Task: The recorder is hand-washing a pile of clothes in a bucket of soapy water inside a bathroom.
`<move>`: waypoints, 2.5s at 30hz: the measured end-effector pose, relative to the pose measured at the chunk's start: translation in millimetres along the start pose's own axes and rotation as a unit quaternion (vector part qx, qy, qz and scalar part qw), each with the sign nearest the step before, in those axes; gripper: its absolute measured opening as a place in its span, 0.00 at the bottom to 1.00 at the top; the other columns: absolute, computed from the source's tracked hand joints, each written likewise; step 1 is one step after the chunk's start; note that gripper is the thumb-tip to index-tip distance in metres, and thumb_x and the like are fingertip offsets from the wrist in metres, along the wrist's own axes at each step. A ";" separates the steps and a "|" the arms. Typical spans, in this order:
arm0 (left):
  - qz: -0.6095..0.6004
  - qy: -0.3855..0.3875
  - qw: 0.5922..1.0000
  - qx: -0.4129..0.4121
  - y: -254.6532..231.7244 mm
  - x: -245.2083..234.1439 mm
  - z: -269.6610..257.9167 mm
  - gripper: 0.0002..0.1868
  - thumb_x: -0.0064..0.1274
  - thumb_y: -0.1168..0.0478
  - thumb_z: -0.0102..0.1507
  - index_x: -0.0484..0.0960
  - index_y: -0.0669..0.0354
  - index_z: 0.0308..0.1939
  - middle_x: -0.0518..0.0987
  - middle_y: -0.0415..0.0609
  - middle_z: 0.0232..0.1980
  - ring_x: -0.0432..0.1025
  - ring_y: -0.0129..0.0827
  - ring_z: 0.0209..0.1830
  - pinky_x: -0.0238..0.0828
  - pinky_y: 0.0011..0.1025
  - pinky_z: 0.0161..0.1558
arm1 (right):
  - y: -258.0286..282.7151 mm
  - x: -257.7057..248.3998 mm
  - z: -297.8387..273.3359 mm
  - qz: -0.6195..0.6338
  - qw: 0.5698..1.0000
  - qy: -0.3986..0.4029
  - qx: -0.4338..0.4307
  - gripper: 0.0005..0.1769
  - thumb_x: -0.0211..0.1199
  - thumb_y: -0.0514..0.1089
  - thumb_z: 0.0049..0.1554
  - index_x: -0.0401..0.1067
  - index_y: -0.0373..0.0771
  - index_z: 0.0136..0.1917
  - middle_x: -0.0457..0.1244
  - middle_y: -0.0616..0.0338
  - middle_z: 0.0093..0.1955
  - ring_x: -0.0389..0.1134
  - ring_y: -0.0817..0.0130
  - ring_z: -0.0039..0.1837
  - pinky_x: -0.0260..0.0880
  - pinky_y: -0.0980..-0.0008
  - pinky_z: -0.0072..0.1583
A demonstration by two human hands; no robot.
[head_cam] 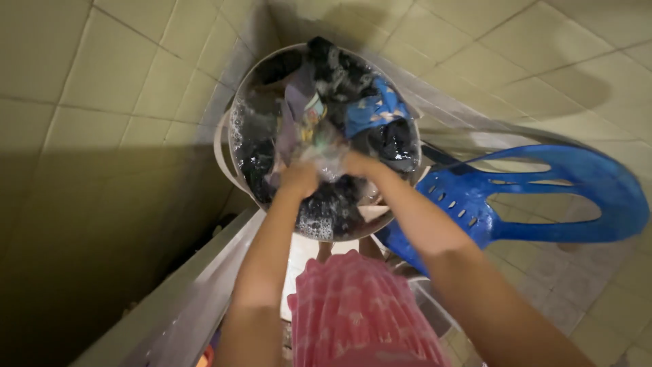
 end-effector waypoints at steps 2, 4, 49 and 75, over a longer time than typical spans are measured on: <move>-0.100 -0.021 0.995 0.018 -2.5 -42.2 -15.5 0.19 0.43 0.48 0.72 0.82 0.46 0.60 0.81 0.49 0.66 0.74 0.45 0.67 0.68 0.42 0.70 | 94.2 -63.9 7.0 0.037 0.994 0.034 0.101 0.18 0.68 0.47 0.53 0.76 0.37 0.55 0.70 0.58 0.44 0.68 0.68 0.46 0.70 0.64 0.51; -0.223 -0.173 0.958 0.055 8.8 -32.7 0.0 0.18 0.45 0.49 0.69 0.82 0.49 0.58 0.83 0.49 0.61 0.75 0.45 0.63 0.70 0.40 0.67 | 229.0 -106.6 -1.1 0.125 0.984 0.016 0.122 0.14 0.67 0.46 0.56 0.67 0.36 0.46 0.62 0.62 0.39 0.62 0.73 0.41 0.66 0.67 0.44; -0.172 0.038 0.979 -0.099 18.5 4.4 58.5 0.24 0.37 0.51 0.76 0.65 0.53 0.74 0.72 0.64 0.68 0.69 0.57 0.65 0.63 0.44 0.67 | 55.7 -61.1 -0.1 -0.110 0.978 -0.152 0.096 0.22 0.64 0.43 0.54 0.69 0.32 0.60 0.67 0.52 0.55 0.69 0.58 0.56 0.68 0.58 0.59; -0.722 -0.172 0.593 0.312 -127.0 -260.2 -189.7 0.30 0.51 0.77 0.52 0.75 0.68 0.61 0.80 0.55 0.62 0.75 0.40 0.62 0.70 0.34 0.65 | 434.8 -120.0 -108.3 0.648 0.654 -0.236 0.311 0.26 0.49 0.64 0.55 0.64 0.48 0.58 0.66 0.58 0.49 0.70 0.60 0.44 0.72 0.56 0.47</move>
Point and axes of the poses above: each hand's wrist, its own z-axis towards the middle knuckle, its own x-axis out of the palm, y = z × x, the point moved 4 cm from there along z, towards the middle knuckle
